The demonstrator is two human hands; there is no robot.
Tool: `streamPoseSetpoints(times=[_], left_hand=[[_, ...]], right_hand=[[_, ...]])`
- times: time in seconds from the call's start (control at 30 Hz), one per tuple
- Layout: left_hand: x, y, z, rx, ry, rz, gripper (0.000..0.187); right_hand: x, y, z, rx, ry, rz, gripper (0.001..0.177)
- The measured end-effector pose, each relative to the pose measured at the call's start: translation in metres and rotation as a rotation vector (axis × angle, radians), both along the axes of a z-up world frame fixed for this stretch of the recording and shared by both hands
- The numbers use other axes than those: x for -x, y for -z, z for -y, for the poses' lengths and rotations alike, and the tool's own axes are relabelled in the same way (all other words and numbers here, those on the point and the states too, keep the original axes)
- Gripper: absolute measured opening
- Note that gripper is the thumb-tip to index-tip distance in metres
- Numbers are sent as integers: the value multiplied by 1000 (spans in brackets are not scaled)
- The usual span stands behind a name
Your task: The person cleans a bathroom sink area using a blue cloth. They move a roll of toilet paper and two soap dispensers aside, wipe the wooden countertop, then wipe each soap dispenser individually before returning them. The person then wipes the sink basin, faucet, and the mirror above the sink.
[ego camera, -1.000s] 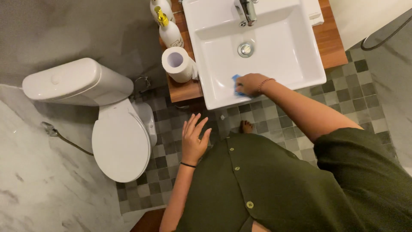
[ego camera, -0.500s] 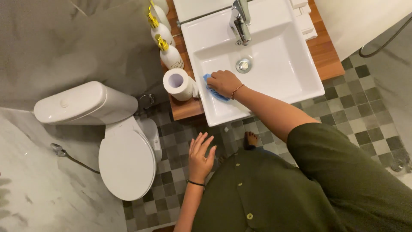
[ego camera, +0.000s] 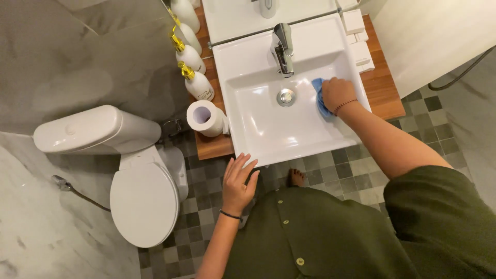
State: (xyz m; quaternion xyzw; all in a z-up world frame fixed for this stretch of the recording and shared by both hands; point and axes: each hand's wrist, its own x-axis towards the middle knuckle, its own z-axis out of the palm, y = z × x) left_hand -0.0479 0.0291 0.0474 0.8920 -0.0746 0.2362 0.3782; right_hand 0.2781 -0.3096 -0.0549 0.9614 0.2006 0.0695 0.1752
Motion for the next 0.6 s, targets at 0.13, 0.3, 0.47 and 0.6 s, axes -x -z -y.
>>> streamPoseSetpoints(times=[0.13, 0.3, 0.47, 0.6], left_hand=[[-28, 4, 11, -45, 0, 26, 31], [-60, 14, 26, -53, -36, -9, 34], [-70, 44, 42, -342, -199, -96, 44], [-68, 38, 42, -339, -252, -139, 44]], right_hand=[[68, -63, -2, 39, 122, -547, 41], [121, -141, -45, -39, 20, -910, 66], [103, -146, -56, -598, -248, -1352, 41], [23, -155, -31, -863, -222, -1307, 33]])
